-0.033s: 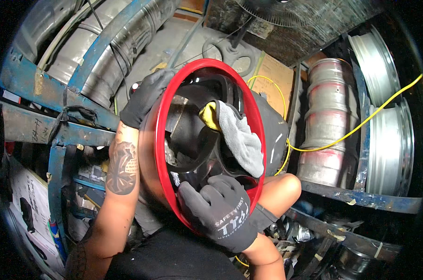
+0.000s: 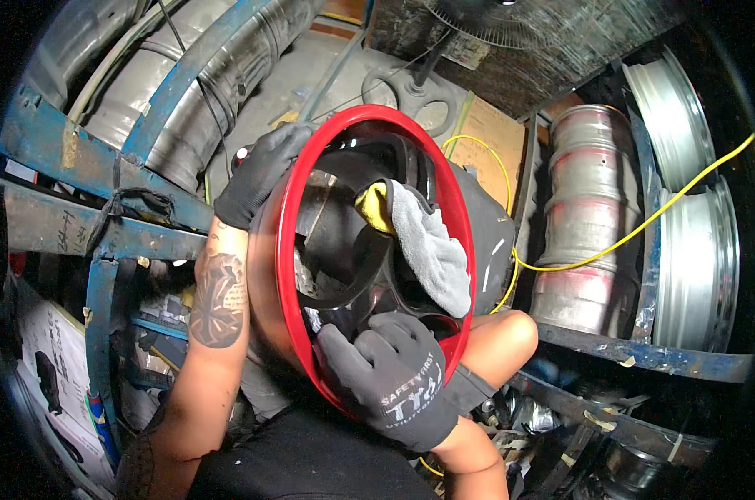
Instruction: Applying repair material and cleaning a car rim in a storage area.
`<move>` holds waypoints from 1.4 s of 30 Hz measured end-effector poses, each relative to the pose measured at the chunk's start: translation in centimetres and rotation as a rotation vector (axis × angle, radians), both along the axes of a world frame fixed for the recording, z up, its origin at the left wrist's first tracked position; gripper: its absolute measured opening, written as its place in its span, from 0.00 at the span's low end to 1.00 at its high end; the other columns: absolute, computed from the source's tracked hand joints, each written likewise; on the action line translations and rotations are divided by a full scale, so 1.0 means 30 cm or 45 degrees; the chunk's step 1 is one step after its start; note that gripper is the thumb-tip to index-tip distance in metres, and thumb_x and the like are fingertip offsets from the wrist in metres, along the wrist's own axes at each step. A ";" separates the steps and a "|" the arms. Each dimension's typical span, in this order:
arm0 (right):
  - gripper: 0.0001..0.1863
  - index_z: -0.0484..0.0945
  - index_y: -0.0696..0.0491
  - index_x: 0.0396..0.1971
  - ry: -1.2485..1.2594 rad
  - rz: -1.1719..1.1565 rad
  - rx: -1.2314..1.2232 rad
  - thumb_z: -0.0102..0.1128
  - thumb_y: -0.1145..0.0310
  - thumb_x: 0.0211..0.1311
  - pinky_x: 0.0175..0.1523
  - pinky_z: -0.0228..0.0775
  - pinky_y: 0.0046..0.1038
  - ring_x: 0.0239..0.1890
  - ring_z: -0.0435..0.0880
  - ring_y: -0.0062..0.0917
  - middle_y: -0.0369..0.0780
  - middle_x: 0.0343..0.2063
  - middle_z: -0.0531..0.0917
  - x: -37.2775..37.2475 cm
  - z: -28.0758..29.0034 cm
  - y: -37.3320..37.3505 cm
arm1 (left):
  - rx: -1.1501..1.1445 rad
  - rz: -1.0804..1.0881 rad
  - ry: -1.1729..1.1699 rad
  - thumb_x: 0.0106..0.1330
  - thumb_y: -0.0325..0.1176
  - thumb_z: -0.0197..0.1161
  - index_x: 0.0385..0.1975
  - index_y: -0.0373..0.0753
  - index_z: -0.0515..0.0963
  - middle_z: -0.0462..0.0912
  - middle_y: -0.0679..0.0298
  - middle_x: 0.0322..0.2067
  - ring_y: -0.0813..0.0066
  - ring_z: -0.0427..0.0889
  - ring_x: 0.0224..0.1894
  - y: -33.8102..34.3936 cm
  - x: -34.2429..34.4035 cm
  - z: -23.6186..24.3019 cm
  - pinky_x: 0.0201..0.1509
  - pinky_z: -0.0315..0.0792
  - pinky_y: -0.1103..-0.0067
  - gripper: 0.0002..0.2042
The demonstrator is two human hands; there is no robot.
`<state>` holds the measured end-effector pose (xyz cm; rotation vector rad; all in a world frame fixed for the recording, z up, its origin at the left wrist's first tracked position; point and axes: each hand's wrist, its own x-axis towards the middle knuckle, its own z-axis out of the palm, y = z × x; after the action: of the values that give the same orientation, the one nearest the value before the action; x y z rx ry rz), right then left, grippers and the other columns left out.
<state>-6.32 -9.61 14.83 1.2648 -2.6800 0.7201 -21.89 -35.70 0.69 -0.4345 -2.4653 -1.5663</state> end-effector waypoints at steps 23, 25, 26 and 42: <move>0.09 0.84 0.58 0.31 -0.114 -0.804 -0.635 0.66 0.83 0.48 0.43 0.73 0.28 0.33 0.82 0.27 0.41 0.29 0.85 0.028 -0.069 0.182 | 0.205 0.027 -0.232 0.71 0.27 0.50 0.53 0.32 0.75 0.79 0.58 0.51 0.72 0.78 0.55 0.048 -0.013 -0.019 0.62 0.71 0.76 0.14; 0.07 0.84 0.59 0.31 -0.106 -0.934 -0.784 0.65 0.83 0.51 0.43 0.72 0.24 0.33 0.81 0.23 0.41 0.30 0.85 -0.010 -0.100 0.259 | -0.523 0.042 0.441 0.69 0.27 0.52 0.54 0.32 0.75 0.79 0.57 0.52 0.68 0.78 0.55 0.002 -0.006 0.005 0.62 0.71 0.76 0.15; 0.06 0.83 0.59 0.33 -0.148 -0.975 -0.937 0.64 0.81 0.54 0.42 0.72 0.23 0.33 0.81 0.21 0.39 0.31 0.85 -0.032 -0.124 0.293 | -0.391 0.016 0.352 0.67 0.27 0.52 0.55 0.33 0.75 0.78 0.56 0.53 0.65 0.78 0.56 -0.021 0.014 0.039 0.62 0.70 0.76 0.17; 0.10 0.78 0.58 0.40 -0.477 -1.138 -1.476 0.62 0.67 0.67 0.44 0.72 0.20 0.34 0.78 0.15 0.34 0.29 0.81 -0.419 -0.394 0.713 | -0.494 0.117 0.248 0.72 0.30 0.47 0.56 0.32 0.74 0.80 0.54 0.52 0.65 0.77 0.55 -0.044 0.092 0.058 0.63 0.67 0.76 0.17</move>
<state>-18.89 11.77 3.00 -0.3320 -1.9333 1.9175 -19.15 -37.00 2.41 -0.4953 -2.5883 -0.9586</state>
